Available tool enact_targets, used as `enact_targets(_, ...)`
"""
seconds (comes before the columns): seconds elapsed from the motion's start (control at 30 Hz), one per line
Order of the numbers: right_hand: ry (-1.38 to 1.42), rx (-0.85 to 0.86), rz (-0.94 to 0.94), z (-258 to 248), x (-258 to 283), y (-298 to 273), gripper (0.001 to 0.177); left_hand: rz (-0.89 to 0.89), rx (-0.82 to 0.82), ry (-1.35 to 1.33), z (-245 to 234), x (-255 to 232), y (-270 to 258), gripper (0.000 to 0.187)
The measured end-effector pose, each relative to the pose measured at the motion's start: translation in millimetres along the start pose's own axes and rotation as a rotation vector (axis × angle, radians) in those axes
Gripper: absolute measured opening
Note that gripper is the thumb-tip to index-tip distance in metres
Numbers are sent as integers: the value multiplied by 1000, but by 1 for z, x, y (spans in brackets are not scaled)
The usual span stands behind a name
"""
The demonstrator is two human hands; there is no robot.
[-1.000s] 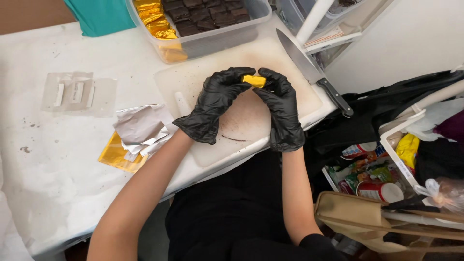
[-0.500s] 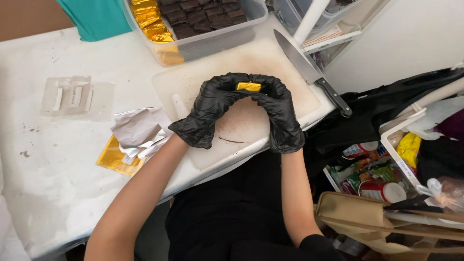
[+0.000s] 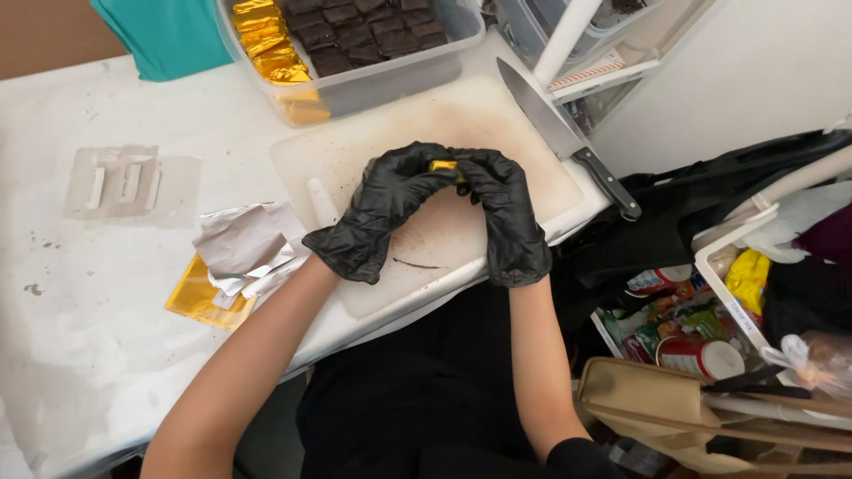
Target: The person, wearing black gloves, wraps individual dark chocolate bars in gold and silver foil wrappers. They pick up a bar from a container, place it on the foil, and fold the edges of the foil around the bar by hand.
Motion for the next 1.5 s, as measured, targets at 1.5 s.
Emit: enact_targets(1.5,331,650,522,176,24,233,43,-304,-425,-387,-229,-56,-80,38)
Point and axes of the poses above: each hand's wrist, its own y-axis towards the middle knuckle, its own z-axis out of the palm, x = y × z, the point moved 7 cm from there along y, towards the middle knuckle, and after that the axes turned 5 degrees about x, right-handed, at the moved point
